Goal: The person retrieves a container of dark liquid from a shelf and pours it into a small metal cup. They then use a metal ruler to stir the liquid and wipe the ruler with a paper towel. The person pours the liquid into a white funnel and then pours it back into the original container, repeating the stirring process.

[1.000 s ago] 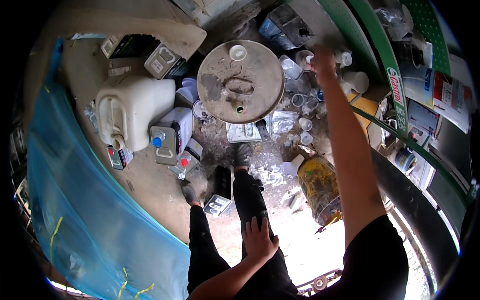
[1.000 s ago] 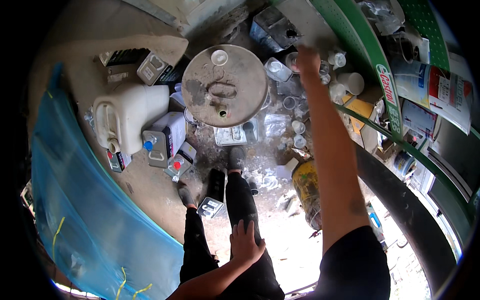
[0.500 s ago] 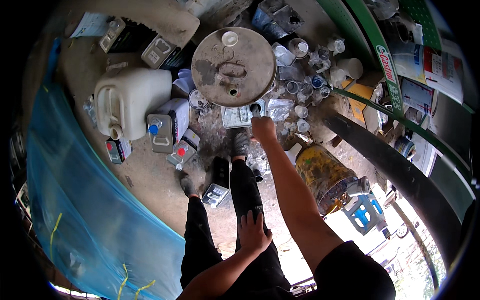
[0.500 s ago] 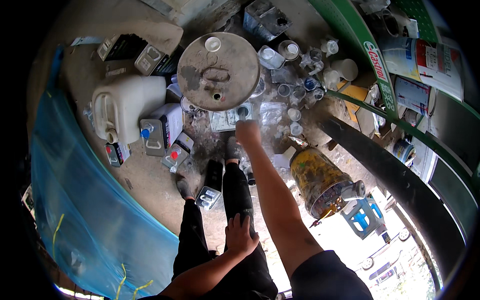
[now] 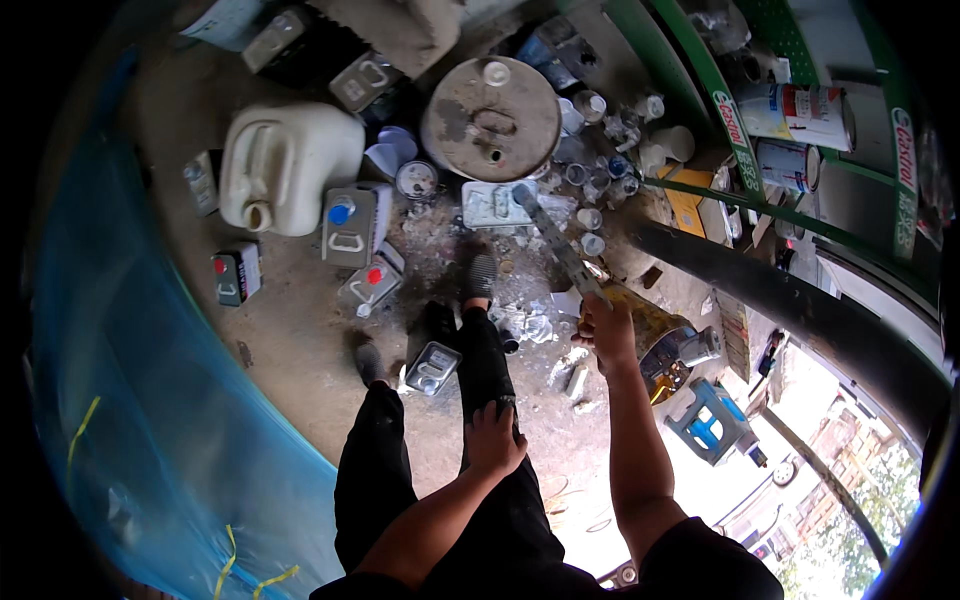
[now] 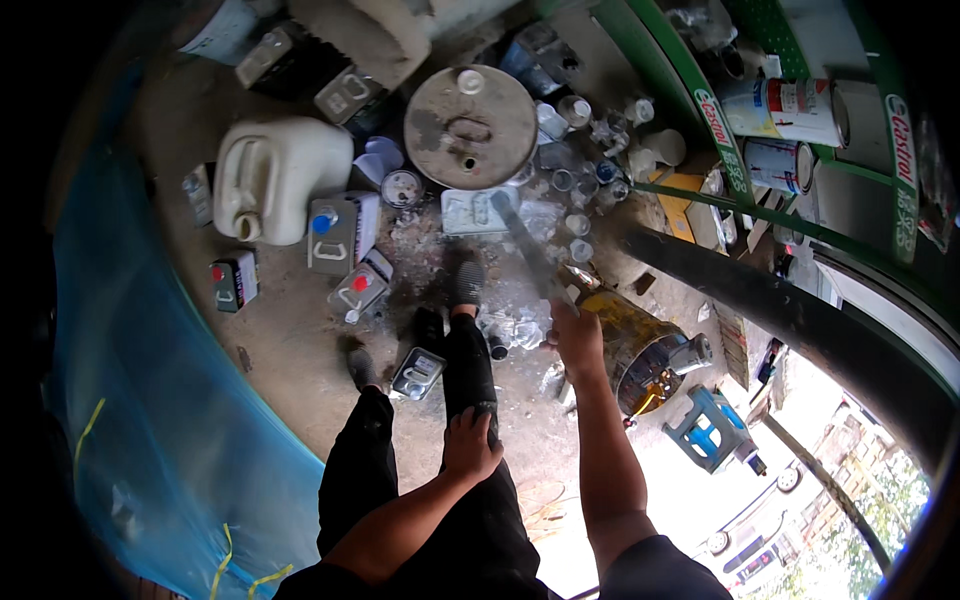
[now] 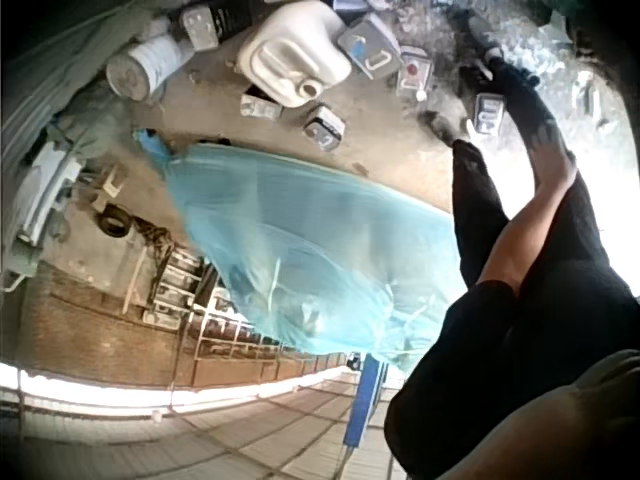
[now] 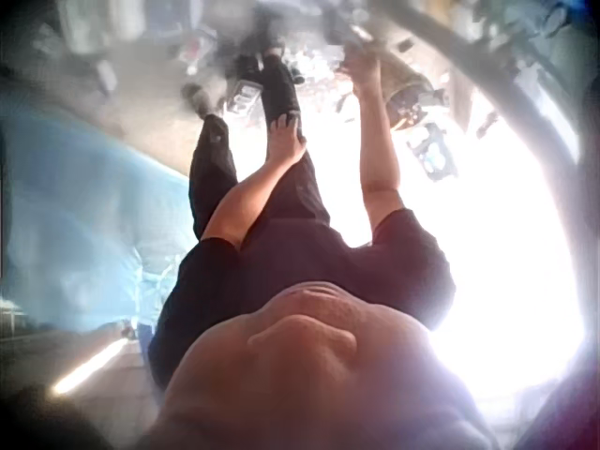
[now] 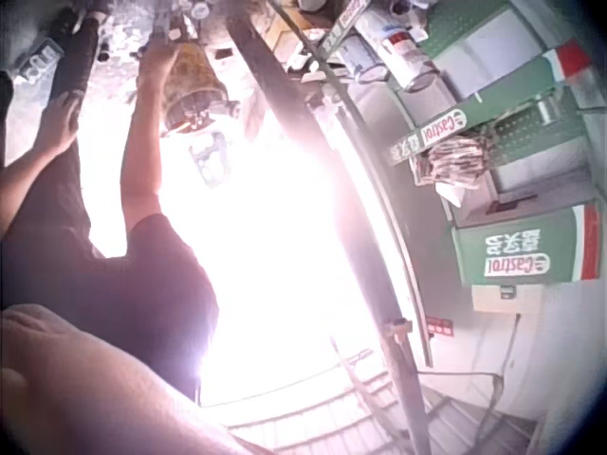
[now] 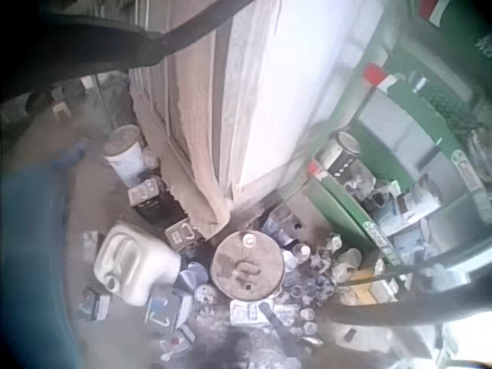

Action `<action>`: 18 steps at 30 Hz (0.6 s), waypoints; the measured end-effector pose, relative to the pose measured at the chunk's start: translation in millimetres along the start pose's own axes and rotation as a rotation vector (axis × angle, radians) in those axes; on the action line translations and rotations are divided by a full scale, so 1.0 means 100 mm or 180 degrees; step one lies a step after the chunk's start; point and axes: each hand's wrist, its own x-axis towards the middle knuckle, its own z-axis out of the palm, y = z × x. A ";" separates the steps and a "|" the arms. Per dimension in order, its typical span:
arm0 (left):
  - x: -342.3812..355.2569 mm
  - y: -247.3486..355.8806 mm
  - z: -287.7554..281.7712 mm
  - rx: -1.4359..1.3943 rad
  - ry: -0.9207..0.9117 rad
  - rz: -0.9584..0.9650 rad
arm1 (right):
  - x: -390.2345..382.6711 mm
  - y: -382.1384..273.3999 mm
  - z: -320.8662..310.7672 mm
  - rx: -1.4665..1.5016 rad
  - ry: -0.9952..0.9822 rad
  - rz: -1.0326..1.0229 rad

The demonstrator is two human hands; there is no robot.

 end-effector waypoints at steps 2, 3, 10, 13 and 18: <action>-0.11 -0.15 -0.10 -0.0129 -0.0076 0.0058 | 0.11 0.37 0.06 0.0043 0.0157 0.0186; -0.15 -0.29 -0.05 -0.0224 0.0022 0.0175 | 0.14 0.53 0.10 0.0044 0.0168 0.0279; -0.68 -1.73 -0.42 -0.0051 -0.0658 -0.0242 | 0.49 1.64 0.09 -0.4824 0.0745 -0.2723; -1.30 -2.41 -0.89 -0.0029 -0.0193 -0.0475 | 0.54 1.86 0.24 -0.2801 0.0912 -0.2395; -1.87 -3.57 -1.59 -0.0220 0.0796 -0.0831 | 0.33 1.72 0.27 -0.2802 0.2161 -0.3700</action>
